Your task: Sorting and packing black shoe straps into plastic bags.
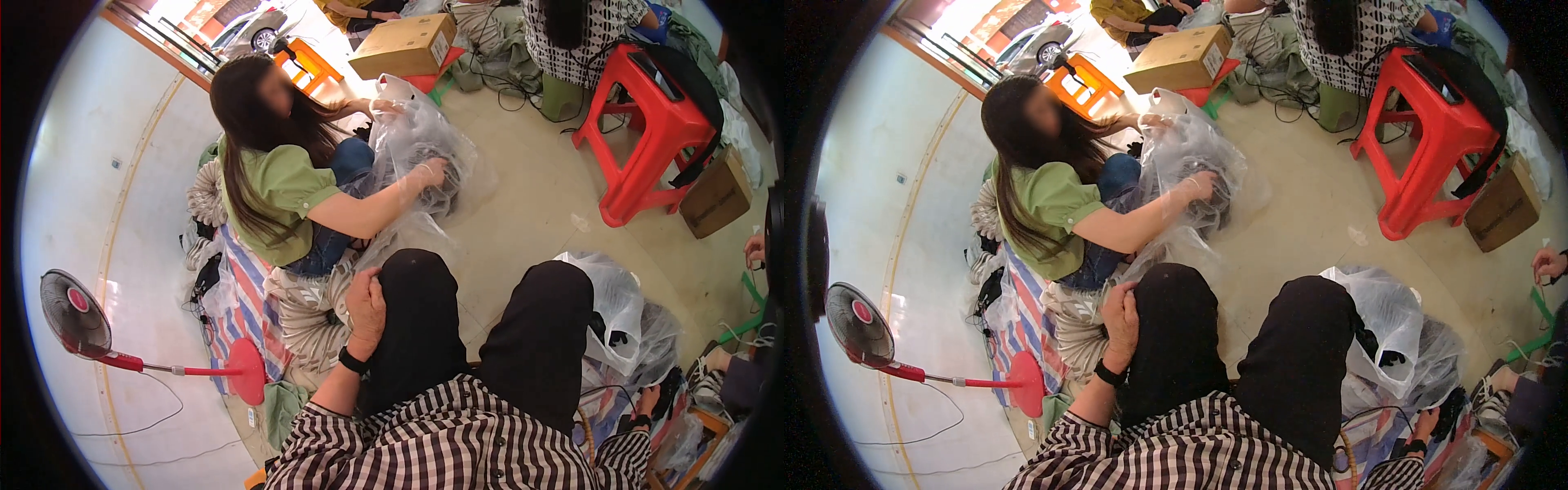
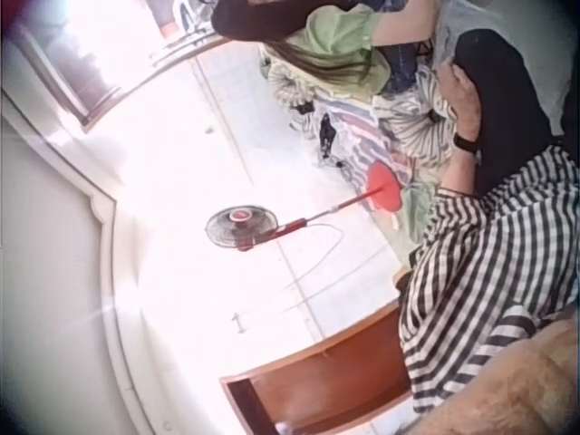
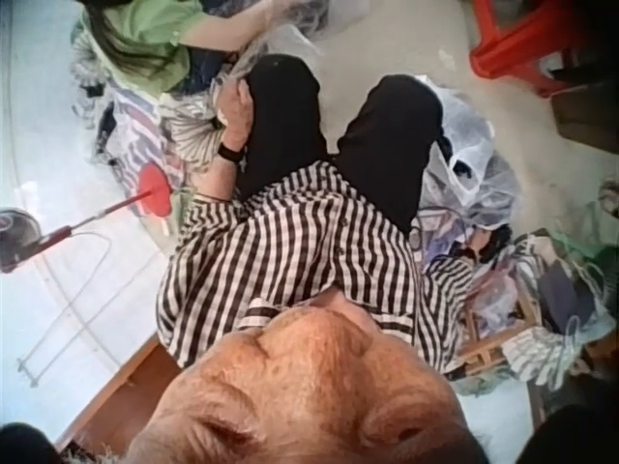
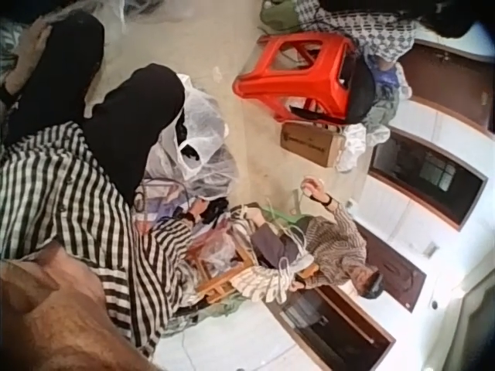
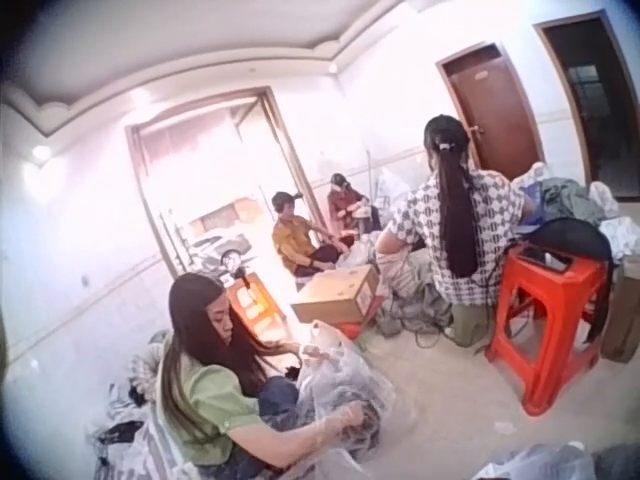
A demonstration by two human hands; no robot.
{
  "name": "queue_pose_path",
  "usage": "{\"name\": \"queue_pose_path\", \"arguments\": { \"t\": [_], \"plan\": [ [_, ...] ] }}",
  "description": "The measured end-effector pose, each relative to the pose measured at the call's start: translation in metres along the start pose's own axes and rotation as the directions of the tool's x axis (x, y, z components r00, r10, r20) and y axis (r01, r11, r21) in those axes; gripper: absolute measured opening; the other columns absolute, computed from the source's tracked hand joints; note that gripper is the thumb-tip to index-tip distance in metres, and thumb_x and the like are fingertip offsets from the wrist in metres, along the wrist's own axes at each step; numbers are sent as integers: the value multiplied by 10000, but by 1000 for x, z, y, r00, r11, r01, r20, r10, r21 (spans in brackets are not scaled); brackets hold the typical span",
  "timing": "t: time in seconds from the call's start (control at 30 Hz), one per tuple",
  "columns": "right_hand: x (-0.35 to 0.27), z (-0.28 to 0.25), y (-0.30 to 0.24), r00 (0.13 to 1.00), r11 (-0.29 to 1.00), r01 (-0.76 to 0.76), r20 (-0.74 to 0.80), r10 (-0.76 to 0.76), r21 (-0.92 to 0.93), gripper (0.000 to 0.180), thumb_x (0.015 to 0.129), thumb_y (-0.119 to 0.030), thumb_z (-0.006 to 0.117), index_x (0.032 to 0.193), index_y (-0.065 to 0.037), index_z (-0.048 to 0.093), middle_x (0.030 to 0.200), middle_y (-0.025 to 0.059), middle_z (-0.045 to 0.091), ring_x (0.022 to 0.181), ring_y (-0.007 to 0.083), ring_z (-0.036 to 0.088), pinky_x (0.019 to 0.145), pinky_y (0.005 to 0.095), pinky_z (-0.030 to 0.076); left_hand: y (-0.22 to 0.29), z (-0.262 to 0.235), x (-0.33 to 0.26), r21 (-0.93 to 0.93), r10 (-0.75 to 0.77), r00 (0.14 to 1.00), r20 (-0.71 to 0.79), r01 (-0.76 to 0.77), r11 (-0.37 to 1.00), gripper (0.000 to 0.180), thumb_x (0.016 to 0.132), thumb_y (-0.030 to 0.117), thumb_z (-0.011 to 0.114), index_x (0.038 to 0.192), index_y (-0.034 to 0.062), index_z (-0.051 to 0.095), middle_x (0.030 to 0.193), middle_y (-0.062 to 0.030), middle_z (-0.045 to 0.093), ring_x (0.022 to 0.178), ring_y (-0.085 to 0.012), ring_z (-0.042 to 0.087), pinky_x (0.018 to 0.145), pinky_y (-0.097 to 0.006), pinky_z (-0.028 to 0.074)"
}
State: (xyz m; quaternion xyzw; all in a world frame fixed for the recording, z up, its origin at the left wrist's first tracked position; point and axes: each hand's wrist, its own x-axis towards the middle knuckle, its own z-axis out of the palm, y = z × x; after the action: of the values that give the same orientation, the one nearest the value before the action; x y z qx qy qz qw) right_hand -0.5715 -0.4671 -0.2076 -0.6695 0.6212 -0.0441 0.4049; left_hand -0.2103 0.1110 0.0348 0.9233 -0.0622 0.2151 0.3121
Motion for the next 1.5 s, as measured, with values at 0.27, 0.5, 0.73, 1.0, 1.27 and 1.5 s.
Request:
{"name": "queue_pose_path", "arguments": {
  "t": [0.27, 0.5, 0.73, 1.0, 1.27, 1.5],
  "plan": [
    [-10, -5, -37, 836, 846, 531, -188, -515, 45, 416, 778, 3, 491, 1192, 9, 457, 1142, 128, 532, 1027, 232, 519, 906, 322, 384, -3, 3, -5, 24, 80, 997, -5, -80, 997, 175, 819, 42, 439, 943, 13, 558, 807, -168, 549, 740, -338, 540, 664, -383, 429],
    [-166, 41, -229, 581, 587, 804, 83, -810, 92, 203, 782, -63, 534, 979, -42, 576, 947, 138, 600, 904, 285, 574, 773, 336, 452, -20, -4, 0, 74, 110, 994, 6, -110, 991, 219, 852, 64, 413, 975, -18, 574, 896, -173, 594, 815, -299, 571, 739, -340, 441],
    [-179, 87, -193, 347, 406, 912, 414, -841, 60, 253, 723, -36, 573, 973, -51, 537, 898, 128, 576, 845, 318, 553, 705, 406, 450, 12, -1, 25, -76, 79, 983, 166, -67, 995, 154, 821, 28, 503, 947, -25, 575, 839, -98, 602, 725, -146, 557, 657, -253, 436],
    [-150, 84, -175, 415, 400, 909, 333, -847, -118, 257, 719, -52, 565, 974, -49, 529, 868, 104, 569, 769, 290, 562, 638, 402, 452, 67, 22, 84, -289, -30, 835, 550, 224, 931, 152, 798, 30, 554, 941, -15, 580, 784, -4, 560, 727, -75, 503, 644, -207, 402],
    [-143, 15, -282, 729, 698, 361, 280, -625, 618, 142, 858, -161, 519, 918, -66, 605, 824, 7, 626, 697, 51, 546, 543, 163, 377, 120, 111, 102, -166, 456, 642, 616, -460, 872, 259, 744, 161, 540, 958, 31, 605, 893, -176, 622, 806, -297, 599, 716, -362, 459],
    [-107, 7, -328, 752, 585, 385, 126, -647, 714, 141, 856, -153, 515, 928, -68, 602, 855, 17, 637, 720, 71, 564, 609, 214, 420, 158, 186, 85, -170, 386, 416, 823, -469, 867, 373, 740, 279, 594, 989, 2, 601, 981, -174, 627, 932, -292, 597, 821, -352, 449]
  ]
}}
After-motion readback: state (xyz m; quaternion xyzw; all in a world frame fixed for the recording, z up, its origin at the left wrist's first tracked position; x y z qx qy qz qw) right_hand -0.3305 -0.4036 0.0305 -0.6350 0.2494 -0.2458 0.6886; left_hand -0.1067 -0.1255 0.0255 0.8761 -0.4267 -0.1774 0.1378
